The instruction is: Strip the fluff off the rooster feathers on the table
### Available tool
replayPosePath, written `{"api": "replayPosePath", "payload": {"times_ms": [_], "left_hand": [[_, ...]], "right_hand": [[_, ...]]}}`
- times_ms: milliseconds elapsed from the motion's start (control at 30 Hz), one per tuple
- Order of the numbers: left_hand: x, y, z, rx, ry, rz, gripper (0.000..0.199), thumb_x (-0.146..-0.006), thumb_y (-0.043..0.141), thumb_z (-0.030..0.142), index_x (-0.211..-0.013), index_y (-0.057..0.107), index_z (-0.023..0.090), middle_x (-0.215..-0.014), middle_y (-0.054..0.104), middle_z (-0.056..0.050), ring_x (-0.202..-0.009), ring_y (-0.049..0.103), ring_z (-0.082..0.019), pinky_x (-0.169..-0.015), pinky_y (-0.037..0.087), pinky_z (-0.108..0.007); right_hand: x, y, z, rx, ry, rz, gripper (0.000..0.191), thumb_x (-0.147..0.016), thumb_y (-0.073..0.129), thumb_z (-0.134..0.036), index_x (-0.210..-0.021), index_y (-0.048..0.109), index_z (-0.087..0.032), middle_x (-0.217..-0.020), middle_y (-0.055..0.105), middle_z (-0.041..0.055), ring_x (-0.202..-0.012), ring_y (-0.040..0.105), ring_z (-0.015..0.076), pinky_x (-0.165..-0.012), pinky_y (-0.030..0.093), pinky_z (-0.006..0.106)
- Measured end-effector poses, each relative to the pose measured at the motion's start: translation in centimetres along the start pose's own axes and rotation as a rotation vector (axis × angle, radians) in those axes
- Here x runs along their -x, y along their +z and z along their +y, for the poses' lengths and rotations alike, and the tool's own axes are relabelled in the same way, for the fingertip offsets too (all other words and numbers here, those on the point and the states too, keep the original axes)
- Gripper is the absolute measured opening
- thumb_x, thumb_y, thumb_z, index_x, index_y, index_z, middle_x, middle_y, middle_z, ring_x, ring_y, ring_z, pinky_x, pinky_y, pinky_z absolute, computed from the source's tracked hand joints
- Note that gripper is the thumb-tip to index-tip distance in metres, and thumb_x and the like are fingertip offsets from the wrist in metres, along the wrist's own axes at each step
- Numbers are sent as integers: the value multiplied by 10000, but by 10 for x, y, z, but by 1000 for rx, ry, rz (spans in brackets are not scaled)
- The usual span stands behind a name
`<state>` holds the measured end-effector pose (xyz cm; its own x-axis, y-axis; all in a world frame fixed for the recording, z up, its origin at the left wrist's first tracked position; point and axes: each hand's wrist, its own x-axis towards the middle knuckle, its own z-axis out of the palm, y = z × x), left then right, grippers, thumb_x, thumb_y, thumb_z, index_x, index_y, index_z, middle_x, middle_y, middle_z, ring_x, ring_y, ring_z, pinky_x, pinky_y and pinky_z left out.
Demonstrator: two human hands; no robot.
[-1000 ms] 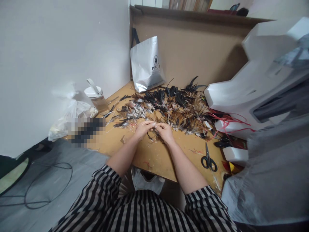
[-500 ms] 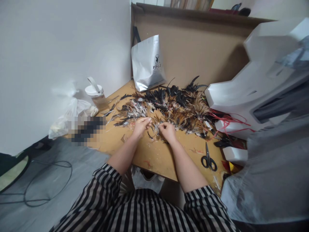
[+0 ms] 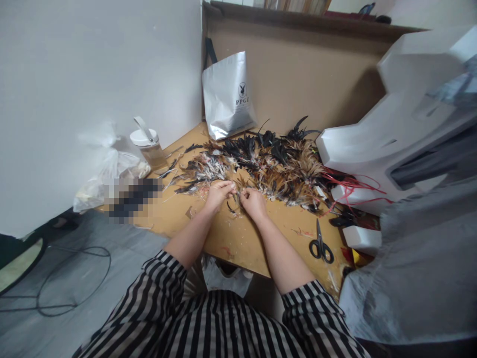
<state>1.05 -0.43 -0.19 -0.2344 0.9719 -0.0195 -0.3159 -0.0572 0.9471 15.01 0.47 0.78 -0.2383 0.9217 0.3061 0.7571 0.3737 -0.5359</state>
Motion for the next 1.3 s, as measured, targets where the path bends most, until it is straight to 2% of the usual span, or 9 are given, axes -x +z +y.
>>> {"api": "replayPosePath", "payload": {"times_ms": [267,333,400,533,633,700,933,1167,1300], "left_hand": [[2,1,0,-56,2,-15,292,-579,707,323,-767,633,113,-636,625,-38,-548,566,-97,-494,394,-195],[2,1,1,-68,-1,-18,286,-580,706,326,-755,631,112,-647,625,-39,-544,568,-99,-479,390,-193],[3,2,2,-72,2,-16,284,-578,706,326,-748,628,112,-654,624,-37,-538,567,-98,-468,387,-191],[3,3,1,-71,13,-3,302,-555,717,321,-754,626,113,-647,620,-27,-526,560,-97,-454,383,-193],[4,4,0,-90,29,2,317,-543,721,326,-755,625,112,-632,616,-23,-521,558,-102,-452,389,-201],[3,4,0,-102,33,7,315,-541,722,327,-749,624,111,-637,620,-27,-527,563,-105,-455,396,-203],[5,4,1,-116,32,3,281,-556,717,309,-739,629,115,-627,625,-31,-539,580,-113,-441,392,-188],[6,6,3,-109,15,-8,290,-557,722,313,-745,627,113,-652,635,-37,-534,591,-116,-437,394,-187],[7,7,2,-104,-13,-35,310,-561,725,327,-758,620,111,-611,633,-37,-529,592,-119,-446,405,-188]], "right_hand": [[-6,8,13,-510,135,73,200,-683,504,-320,-689,626,-161,-634,616,16,-571,515,129,-567,394,230],[-7,10,14,-563,147,78,205,-679,514,-325,-688,626,-154,-636,618,24,-570,515,131,-568,398,233],[-6,10,14,-494,104,78,194,-682,524,-323,-690,630,-161,-649,621,25,-595,522,137,-592,396,240],[-2,6,6,-177,-28,41,165,-686,552,-316,-745,641,-190,-695,614,32,-681,531,156,-636,372,251],[0,4,0,-47,-39,-1,129,-698,538,-284,-690,632,-196,-715,611,43,-671,524,153,-620,356,250],[-1,4,1,-68,-9,2,141,-704,518,-271,-650,624,-196,-689,612,35,-639,519,143,-602,352,245],[-9,10,14,-652,239,52,212,-644,564,-353,-676,630,-154,-568,583,-4,-497,471,103,-491,361,213],[-8,3,4,-1054,433,-43,215,-596,631,-357,-671,585,-160,-391,464,-65,-325,326,50,-343,226,179],[-9,3,4,-1255,470,-53,236,-533,690,-289,-679,551,-165,-512,574,-34,-395,456,58,-361,306,160]]}}
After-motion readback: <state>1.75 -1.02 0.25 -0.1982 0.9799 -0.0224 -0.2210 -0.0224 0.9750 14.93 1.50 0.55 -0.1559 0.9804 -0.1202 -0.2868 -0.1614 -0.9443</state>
